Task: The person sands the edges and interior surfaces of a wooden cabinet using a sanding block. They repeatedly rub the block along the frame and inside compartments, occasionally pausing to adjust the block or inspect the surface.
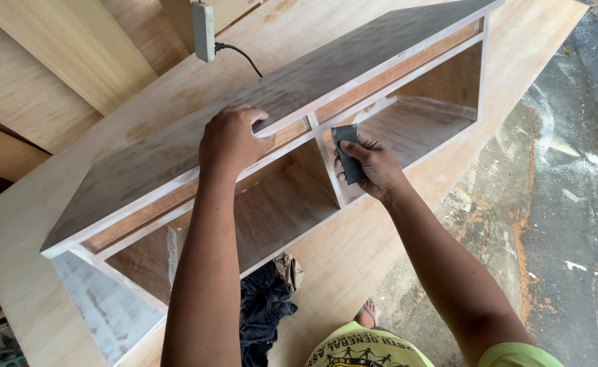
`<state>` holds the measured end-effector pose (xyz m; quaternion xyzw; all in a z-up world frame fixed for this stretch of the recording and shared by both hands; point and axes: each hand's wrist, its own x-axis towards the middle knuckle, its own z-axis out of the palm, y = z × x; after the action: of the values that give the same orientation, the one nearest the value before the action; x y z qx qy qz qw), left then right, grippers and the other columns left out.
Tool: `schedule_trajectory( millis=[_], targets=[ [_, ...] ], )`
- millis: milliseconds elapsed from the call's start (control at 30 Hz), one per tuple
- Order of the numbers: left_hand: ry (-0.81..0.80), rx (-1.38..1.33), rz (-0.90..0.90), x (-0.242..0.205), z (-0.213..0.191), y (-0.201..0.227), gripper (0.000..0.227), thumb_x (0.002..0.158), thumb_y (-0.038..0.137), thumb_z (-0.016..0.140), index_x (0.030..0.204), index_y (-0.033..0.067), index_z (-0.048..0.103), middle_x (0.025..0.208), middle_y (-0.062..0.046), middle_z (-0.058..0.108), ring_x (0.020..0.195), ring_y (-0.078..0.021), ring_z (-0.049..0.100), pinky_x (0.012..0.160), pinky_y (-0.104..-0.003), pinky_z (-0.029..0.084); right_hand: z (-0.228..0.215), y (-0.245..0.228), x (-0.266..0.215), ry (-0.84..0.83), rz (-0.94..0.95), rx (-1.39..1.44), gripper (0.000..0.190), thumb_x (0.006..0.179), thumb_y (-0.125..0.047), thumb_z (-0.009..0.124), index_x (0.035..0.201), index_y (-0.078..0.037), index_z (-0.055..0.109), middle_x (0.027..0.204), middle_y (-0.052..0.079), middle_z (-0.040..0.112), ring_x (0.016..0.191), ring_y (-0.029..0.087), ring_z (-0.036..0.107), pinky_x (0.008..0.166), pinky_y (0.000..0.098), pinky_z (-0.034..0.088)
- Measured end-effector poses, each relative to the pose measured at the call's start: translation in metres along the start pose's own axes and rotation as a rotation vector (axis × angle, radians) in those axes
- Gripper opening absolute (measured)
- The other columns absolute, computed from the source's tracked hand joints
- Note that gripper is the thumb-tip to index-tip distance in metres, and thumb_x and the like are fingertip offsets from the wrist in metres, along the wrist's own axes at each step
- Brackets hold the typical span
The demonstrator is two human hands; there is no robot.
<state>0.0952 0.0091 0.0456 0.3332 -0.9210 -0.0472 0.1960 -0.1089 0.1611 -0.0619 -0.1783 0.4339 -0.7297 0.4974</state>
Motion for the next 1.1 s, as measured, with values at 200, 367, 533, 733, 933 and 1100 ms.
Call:
schedule_trajectory(
  millis=[200,367,533,733,933,1100],
  targets=[
    [0.000,0.006,0.003,0.001,0.002,-0.003,0.036,0.079,0.036,0.076,0.108,0.0142,0.079,0.094,-0.010,0.074,0.093,-0.0348,0.073,0.083,-0.048,0.058,-0.003,0.008,0.016,0.063,-0.434,-0.606,0.005,0.096,-0.002,0.071,0.092,0.000,0.074,0.066,0.013,0.064,0.064,0.021,0.070,0.048,0.0316,0.061],
    [0.001,0.000,0.024,0.000,-0.002,0.000,0.035,0.080,0.034,0.076,0.107,0.0131,0.079,0.094,-0.012,0.074,0.093,-0.0359,0.073,0.083,-0.049,0.059,0.027,0.006,0.018,0.122,-0.987,-1.264,0.026,0.090,-0.002,0.067,0.107,-0.018,0.080,0.082,0.011,0.055,0.072,0.036,0.067,0.057,0.0432,0.056],
    [-0.008,-0.001,0.023,0.001,-0.003,0.000,0.035,0.081,0.034,0.075,0.108,0.0134,0.079,0.095,-0.011,0.074,0.094,-0.0348,0.073,0.084,-0.047,0.058,0.038,0.005,0.016,0.098,-1.113,-1.583,0.023,0.088,-0.004,0.067,0.104,-0.018,0.076,0.088,0.006,0.050,0.071,0.031,0.066,0.054,0.0425,0.058],
    [-0.033,-0.027,0.022,0.001,-0.002,0.003,0.036,0.079,0.034,0.077,0.108,0.0116,0.079,0.096,-0.014,0.074,0.096,-0.0378,0.072,0.085,-0.051,0.058,0.035,0.010,0.023,0.111,-1.106,-1.640,0.019,0.091,-0.007,0.063,0.100,-0.018,0.075,0.087,0.004,0.052,0.069,0.032,0.068,0.050,0.0416,0.056],
    [-0.061,-0.026,-0.016,0.003,-0.006,0.001,0.036,0.081,0.034,0.076,0.111,0.0128,0.078,0.099,-0.012,0.074,0.098,-0.0350,0.072,0.087,-0.049,0.058,0.033,0.015,0.032,0.122,-1.145,-1.699,0.016,0.088,-0.011,0.067,0.098,-0.021,0.075,0.089,0.000,0.052,0.072,0.026,0.069,0.053,0.0363,0.057],
    [-0.064,-0.032,-0.011,0.000,-0.009,0.005,0.035,0.082,0.031,0.076,0.111,0.0114,0.078,0.101,-0.014,0.074,0.098,-0.0363,0.072,0.086,-0.049,0.058,0.028,0.024,0.034,0.183,-1.169,-1.722,0.019,0.088,-0.014,0.066,0.102,-0.026,0.073,0.090,-0.004,0.052,0.075,0.022,0.070,0.055,0.0357,0.059]
  ],
)
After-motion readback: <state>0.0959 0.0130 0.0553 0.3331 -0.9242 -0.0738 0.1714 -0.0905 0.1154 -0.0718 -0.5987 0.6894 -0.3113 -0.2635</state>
